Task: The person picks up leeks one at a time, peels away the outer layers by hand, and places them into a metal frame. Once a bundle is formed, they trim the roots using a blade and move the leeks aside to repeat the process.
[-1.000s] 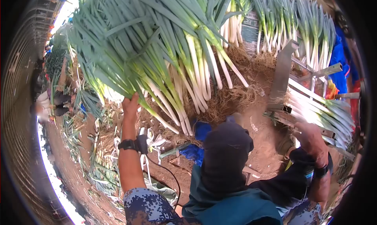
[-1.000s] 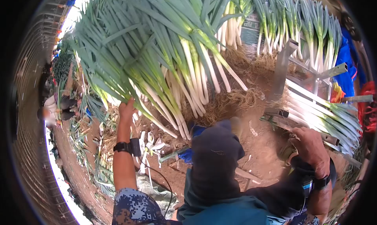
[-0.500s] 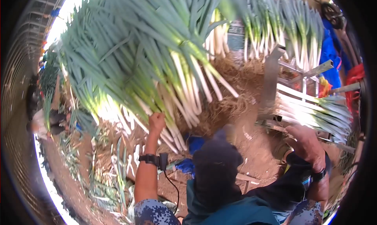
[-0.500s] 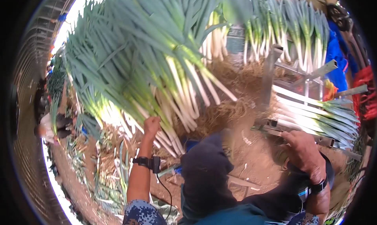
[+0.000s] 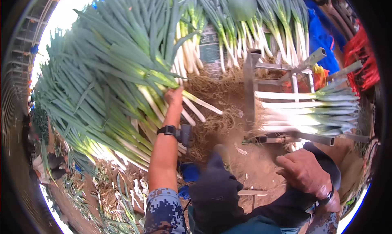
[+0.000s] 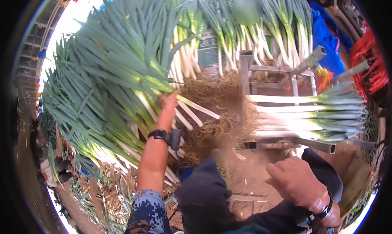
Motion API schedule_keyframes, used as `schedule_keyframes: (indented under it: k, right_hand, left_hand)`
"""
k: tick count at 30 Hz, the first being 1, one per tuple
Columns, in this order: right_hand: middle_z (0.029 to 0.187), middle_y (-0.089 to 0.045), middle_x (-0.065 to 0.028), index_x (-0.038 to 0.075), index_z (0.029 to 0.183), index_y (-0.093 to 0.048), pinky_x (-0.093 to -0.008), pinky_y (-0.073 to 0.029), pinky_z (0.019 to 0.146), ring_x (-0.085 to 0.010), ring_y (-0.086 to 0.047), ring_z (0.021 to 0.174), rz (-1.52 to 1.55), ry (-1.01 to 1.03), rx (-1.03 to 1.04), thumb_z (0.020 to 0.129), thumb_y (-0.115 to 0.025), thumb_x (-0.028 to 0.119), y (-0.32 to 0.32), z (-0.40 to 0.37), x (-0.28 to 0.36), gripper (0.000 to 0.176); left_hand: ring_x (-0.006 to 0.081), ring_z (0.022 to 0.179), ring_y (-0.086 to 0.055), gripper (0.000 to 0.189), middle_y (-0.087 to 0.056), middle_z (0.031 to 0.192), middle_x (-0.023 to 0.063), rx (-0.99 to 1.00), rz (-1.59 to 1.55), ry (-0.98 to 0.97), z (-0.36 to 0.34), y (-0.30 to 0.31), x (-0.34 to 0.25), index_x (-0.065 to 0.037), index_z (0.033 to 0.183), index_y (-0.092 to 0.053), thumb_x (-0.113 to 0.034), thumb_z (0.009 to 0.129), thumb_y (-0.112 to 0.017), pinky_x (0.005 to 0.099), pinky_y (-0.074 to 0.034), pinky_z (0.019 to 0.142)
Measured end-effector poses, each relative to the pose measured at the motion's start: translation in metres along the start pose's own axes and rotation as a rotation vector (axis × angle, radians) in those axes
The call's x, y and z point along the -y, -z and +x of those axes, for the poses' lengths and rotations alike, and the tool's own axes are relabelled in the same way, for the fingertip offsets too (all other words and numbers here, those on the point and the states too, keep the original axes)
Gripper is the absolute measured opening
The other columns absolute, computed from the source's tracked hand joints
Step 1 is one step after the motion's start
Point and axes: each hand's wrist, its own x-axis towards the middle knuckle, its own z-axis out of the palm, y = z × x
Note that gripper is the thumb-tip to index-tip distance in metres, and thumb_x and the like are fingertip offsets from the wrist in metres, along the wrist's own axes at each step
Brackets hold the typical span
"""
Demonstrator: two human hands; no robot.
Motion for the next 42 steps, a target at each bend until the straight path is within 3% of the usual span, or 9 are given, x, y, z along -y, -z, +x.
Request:
schedule_keyframes:
  k: [5,13,19,21,26,31,35,37,42]
  right_hand:
    - [0.078,-0.058,-0.0068,0.007,0.1,-0.058,-0.0406,-0.046,0.067,-0.0296,-0.059,0.074,-0.029,0.054,-0.038,0.082,-0.074,0.022,0.003,-0.002,0.004,0.029]
    - [0.076,-0.06,-0.0123,0.006,0.09,-0.058,-0.0458,-0.048,0.065,-0.0347,-0.063,0.075,-0.039,0.209,-0.077,0.084,-0.072,0.023,-0.015,0.009,0.024,0.023]
    - [0.078,-0.063,-0.0162,0.005,0.098,-0.063,-0.0442,-0.052,0.065,-0.0372,-0.064,0.075,0.096,0.367,-0.19,0.084,-0.071,0.013,-0.023,0.033,0.037,0.018]
    - [0.079,-0.064,-0.0163,0.004,0.099,-0.066,-0.0436,-0.052,0.065,-0.0373,-0.064,0.074,0.179,0.492,-0.224,0.083,-0.07,0.01,-0.011,0.042,0.052,0.017]
    - [0.077,-0.063,-0.0148,0.004,0.092,-0.067,-0.0413,-0.053,0.063,-0.0353,-0.064,0.072,0.261,0.79,-0.284,0.081,-0.067,0.006,0.017,0.073,0.153,0.01]
    - [0.079,-0.06,-0.0081,0.007,0.075,-0.059,-0.0388,-0.053,0.072,-0.0271,-0.064,0.084,0.233,1.321,-0.166,0.075,-0.065,0.014,-0.013,0.054,0.283,0.009]
    - [0.084,-0.064,-0.0093,0.004,0.083,-0.063,-0.0417,-0.052,0.08,-0.028,-0.065,0.088,0.113,1.248,-0.063,0.082,-0.061,0.015,-0.037,0.056,0.285,0.011]
    - [0.085,-0.07,-0.0124,0.005,0.09,-0.069,-0.0406,-0.054,0.083,-0.0293,-0.07,0.085,-0.122,0.844,0.089,0.081,-0.063,0.014,-0.047,0.066,0.258,0.014]
    - [0.078,-0.064,-0.0119,0.006,0.088,-0.057,-0.045,-0.054,0.061,-0.0332,-0.068,0.076,-0.181,0.878,0.128,0.088,-0.067,0.026,-0.08,0.072,0.244,0.022]
  left_hand:
    - [0.0207,0.084,-0.07,0.021,-0.068,0.095,0.01,0.099,-0.446,-0.097,-0.05,0.027,-0.033,0.0,0.106,-0.062,-0.014,0.093,-0.069,0.0303,-0.055,0.07]
    - [0.0143,0.064,-0.06,0.028,-0.059,0.088,0.0052,0.108,-0.338,-0.322,-0.168,0.142,-0.088,0.001,0.123,-0.059,-0.013,0.099,-0.058,0.033,-0.053,0.063]
    - [0.0283,0.079,-0.064,0.032,-0.062,0.096,0.0112,-0.367,0.944,-0.85,-0.299,0.248,-0.097,-0.004,0.121,-0.065,-0.008,0.089,-0.065,0.0391,-0.051,0.069]
    - [0.0334,0.083,-0.062,0.031,-0.059,0.092,0.0116,-0.345,1.143,-0.944,-0.341,0.276,-0.112,-0.009,0.108,-0.068,-0.005,0.078,-0.073,0.0436,-0.049,0.073]
    - [0.0321,0.079,-0.061,0.018,-0.059,0.084,0.0109,-0.217,1.524,-0.944,-0.395,0.322,-0.133,-0.008,0.093,-0.063,-0.01,0.077,-0.073,0.0437,-0.045,0.072]
    - [0.0316,0.082,-0.06,0.017,-0.058,0.085,0.0106,-0.313,1.441,-0.922,-0.435,0.335,-0.152,-0.008,0.091,-0.061,-0.009,0.077,-0.072,0.0434,-0.044,0.073]
    - [0.0323,0.085,-0.059,0.026,-0.058,0.092,0.0111,-0.475,1.443,-0.889,-0.459,0.351,-0.158,-0.007,0.102,-0.064,-0.009,0.078,-0.073,0.0435,-0.044,0.075]
    - [0.0322,0.085,-0.059,0.029,-0.059,0.093,0.0106,-0.576,1.437,-0.927,-0.461,0.363,-0.155,-0.007,0.106,-0.065,-0.01,0.078,-0.073,0.0433,-0.044,0.075]
    - [0.0317,0.083,-0.061,0.027,-0.061,0.09,0.0117,-0.699,1.343,-1.131,-0.461,0.36,-0.168,-0.003,0.106,-0.066,-0.004,0.079,-0.069,0.0452,-0.044,0.072]
